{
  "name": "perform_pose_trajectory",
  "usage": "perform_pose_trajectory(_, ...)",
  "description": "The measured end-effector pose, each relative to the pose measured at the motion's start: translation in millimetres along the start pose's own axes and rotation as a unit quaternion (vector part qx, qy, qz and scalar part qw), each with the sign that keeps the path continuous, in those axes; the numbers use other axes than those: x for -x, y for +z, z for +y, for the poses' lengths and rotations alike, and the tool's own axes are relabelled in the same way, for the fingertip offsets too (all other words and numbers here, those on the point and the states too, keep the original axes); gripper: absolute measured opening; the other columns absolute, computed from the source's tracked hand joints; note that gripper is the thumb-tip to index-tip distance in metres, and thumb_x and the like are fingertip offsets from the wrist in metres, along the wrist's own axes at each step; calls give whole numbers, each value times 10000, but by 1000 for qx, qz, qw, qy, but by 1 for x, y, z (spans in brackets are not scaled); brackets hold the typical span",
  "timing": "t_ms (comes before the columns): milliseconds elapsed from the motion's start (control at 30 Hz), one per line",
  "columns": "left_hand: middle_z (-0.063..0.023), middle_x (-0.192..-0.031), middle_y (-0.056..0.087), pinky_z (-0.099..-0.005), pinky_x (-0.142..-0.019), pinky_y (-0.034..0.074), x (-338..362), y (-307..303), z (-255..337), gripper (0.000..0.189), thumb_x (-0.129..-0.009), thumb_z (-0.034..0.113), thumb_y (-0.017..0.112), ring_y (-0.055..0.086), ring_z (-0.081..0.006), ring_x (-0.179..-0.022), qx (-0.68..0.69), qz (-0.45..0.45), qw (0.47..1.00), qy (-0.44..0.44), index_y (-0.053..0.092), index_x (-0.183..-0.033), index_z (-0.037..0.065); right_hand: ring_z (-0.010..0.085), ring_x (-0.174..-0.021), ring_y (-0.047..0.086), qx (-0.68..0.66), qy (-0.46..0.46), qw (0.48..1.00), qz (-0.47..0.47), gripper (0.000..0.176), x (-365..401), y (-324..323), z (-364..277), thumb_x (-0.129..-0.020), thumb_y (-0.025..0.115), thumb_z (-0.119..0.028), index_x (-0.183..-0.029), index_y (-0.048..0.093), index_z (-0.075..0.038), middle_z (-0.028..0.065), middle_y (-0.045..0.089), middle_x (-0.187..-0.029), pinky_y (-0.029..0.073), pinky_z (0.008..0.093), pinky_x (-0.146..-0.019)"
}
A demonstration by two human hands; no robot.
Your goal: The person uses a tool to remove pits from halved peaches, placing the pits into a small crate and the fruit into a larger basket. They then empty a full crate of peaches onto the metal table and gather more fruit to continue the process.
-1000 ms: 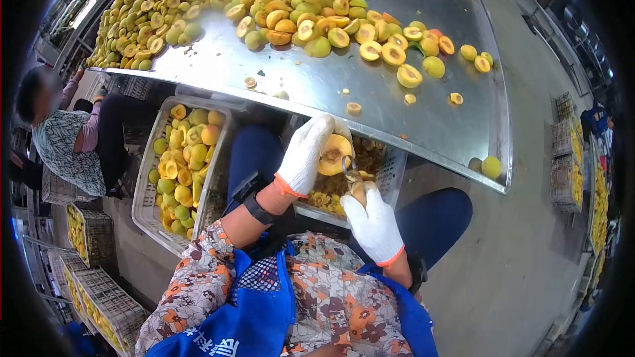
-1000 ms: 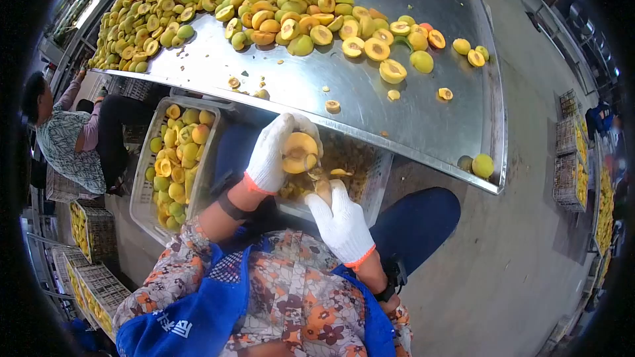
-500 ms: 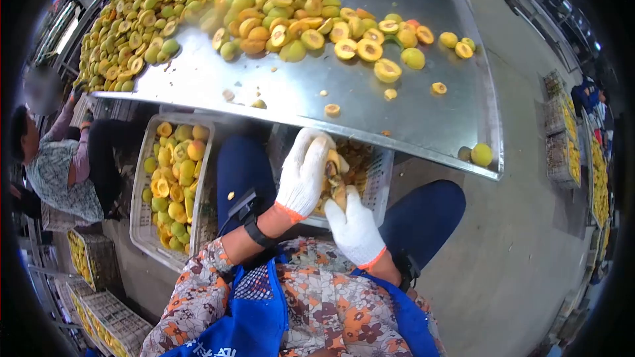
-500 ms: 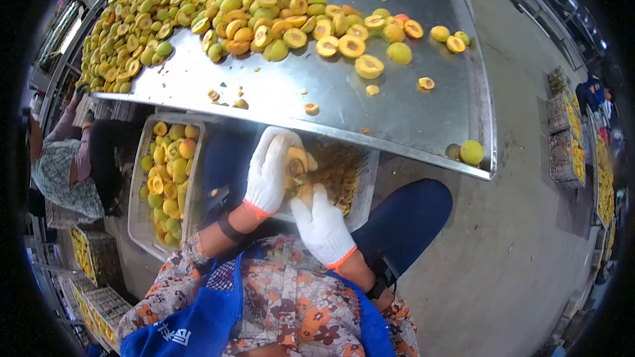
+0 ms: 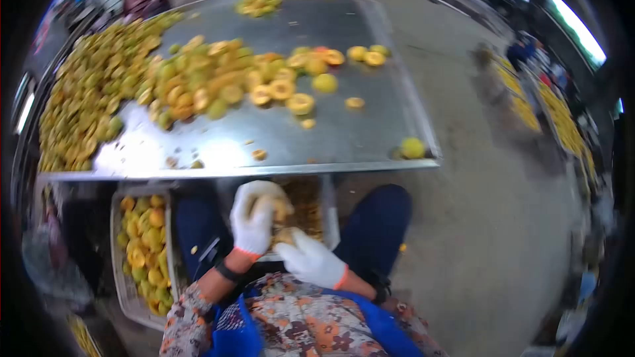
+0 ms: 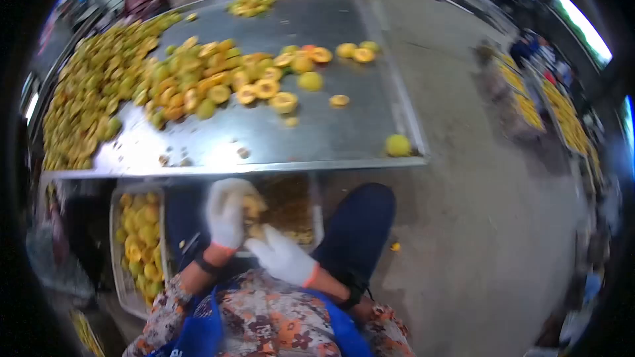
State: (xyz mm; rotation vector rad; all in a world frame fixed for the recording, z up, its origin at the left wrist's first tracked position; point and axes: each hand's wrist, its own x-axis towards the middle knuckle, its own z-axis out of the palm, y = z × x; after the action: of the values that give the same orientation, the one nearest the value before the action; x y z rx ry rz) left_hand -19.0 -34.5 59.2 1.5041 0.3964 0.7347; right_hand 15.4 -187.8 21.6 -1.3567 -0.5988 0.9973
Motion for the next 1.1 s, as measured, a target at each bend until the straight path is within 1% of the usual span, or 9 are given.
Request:
perform_pose_trajectory(33,-91,-939,661,-251,-641,496,1,3,2,114,-999,16,500,601,-112,-705,-37,16,998,43,610,-1027,-1,392,-610,646,225,-131,962,80,287,1,3,3,-1030,591,-299,-1075,562,-16,236,665,-800,470,479,-541)
perform_pose_trajectory(100,-102,-940,666,-259,-657,504,-3,1,-7,121,-1015,66,499,617,-145,-724,-173,35,962,207,602,-1039,8,533,-789,640,258,-125,953,93,358,7,4,-16,-1000,627,-317,-1040,557,32,343,651,-895,490,572,-664)
perform_pose_trajectory(167,-72,-957,642,-307,-787,519,5,6,5,282,-1080,161,434,637,-163,-879,-1,18,1000,2,640,-972,3,520,-801,646,263,-81,956,100,330,15,5,-43,-1004,604,-296,-1065,541,22,321,658,-845,495,562,-660)
perform_pose_trajectory(333,-135,-896,661,-279,-616,468,17,42,31,236,-1085,172,393,546,-149,-655,57,33,997,37,547,-1093,-6,517,-813,649,251,-126,948,149,329,42,6,-50,-1016,542,-294,-1138,452,-2,313,664,-835,494,592,-693)
perform_pose_trajectory(567,-128,-897,657,-282,-687,465,28,57,31,237,-1099,191,398,534,-140,-685,63,11,995,82,549,-1119,8,505,-765,647,308,-129,918,213,346,54,5,-41,-1010,552,-317,-1149,459,-14,294,659,-790,493,581,-650)
perform_pose_trajectory(767,-101,-1038,661,-282,-740,530,32,35,23,326,-1092,258,475,632,-147,-855,74,-7,995,63,633,-1206,-4,481,-660,648,329,-197,896,224,344,60,12,-37,-996,599,-270,-1150,497,20,267,633,-703,485,561,-569)
perform_pose_trajectory(933,-104,-1110,646,-361,-886,545,45,12,46,224,-938,115,711,640,-213,-1024,-28,96,977,186,624,-1139,67,435,-826,647,533,-217,815,74,152,58,15,-55,-969,593,-167,-1047,613,-38,234,653,-937,527,519,-698)
perform_pose_trajectory(1033,-96,-1038,611,-328,-917,509,36,-22,64,238,-922,72,713,608,-173,-1002,-24,151,962,227,613,-1137,52,511,-887,644,360,-170,911,107,304,18,43,-72,-936,670,-275,-1104,580,-39,249,671,-899,515,548,-763)
perform_pose_trajectory(1100,-72,-1004,599,-305,-871,508,34,-49,73,196,-943,67,689,588,-133,-959,0,201,954,224,594,-1113,47,365,-613,662,410,-318,846,123,269,-16,67,-63,-1022,575,-332,-1084,589,-71,150,621,-679,492,471,-523)
